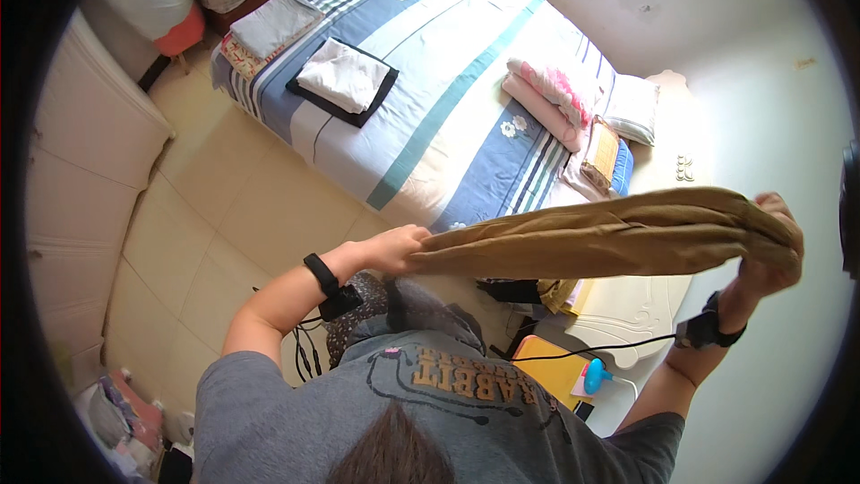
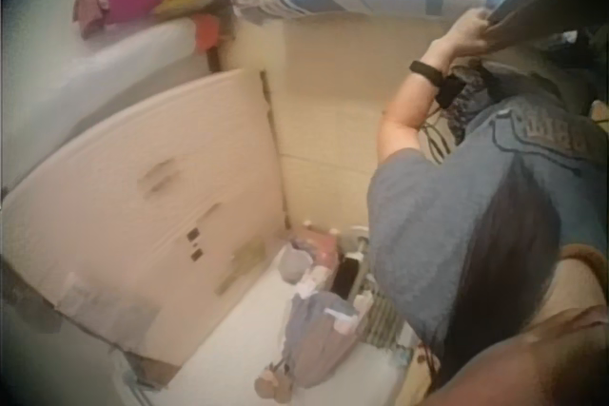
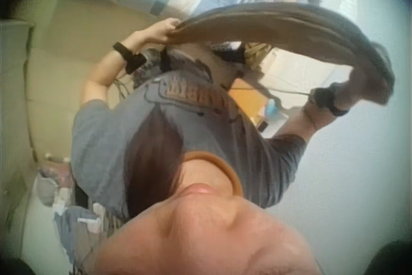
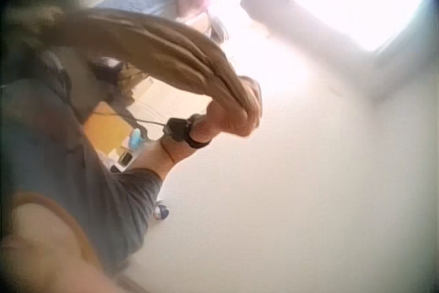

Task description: Folding a white button-down shirt and brown shorts on a bed.

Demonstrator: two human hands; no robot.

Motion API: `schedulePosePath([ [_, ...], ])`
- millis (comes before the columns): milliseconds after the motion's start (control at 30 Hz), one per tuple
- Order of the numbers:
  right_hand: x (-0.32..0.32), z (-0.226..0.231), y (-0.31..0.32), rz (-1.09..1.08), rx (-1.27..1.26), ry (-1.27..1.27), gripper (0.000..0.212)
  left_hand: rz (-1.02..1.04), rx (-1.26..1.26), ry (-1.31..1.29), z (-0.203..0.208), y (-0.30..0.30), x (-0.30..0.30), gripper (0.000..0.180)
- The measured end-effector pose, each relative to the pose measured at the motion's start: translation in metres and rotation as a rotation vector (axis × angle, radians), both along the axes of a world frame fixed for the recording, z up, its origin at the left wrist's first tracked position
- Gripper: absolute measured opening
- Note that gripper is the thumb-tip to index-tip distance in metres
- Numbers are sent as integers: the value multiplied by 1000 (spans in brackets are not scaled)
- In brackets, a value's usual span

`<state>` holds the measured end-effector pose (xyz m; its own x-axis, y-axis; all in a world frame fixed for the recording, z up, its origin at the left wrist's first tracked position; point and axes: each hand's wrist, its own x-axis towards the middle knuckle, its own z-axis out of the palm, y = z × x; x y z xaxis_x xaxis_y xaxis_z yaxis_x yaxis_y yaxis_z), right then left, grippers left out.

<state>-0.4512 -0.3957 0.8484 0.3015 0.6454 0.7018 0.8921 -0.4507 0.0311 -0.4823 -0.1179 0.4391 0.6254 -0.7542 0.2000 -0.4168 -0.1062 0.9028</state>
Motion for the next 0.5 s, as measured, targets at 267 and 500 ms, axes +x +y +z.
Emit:
schedulePosePath([
  [267,-21,20,-46,-207,-7,126,20,387,69,-39,-110,18,-15,19],
  [500,-40,-59,-142,-719,434,297,13,756,21,-59,-43,113,26,11],
])
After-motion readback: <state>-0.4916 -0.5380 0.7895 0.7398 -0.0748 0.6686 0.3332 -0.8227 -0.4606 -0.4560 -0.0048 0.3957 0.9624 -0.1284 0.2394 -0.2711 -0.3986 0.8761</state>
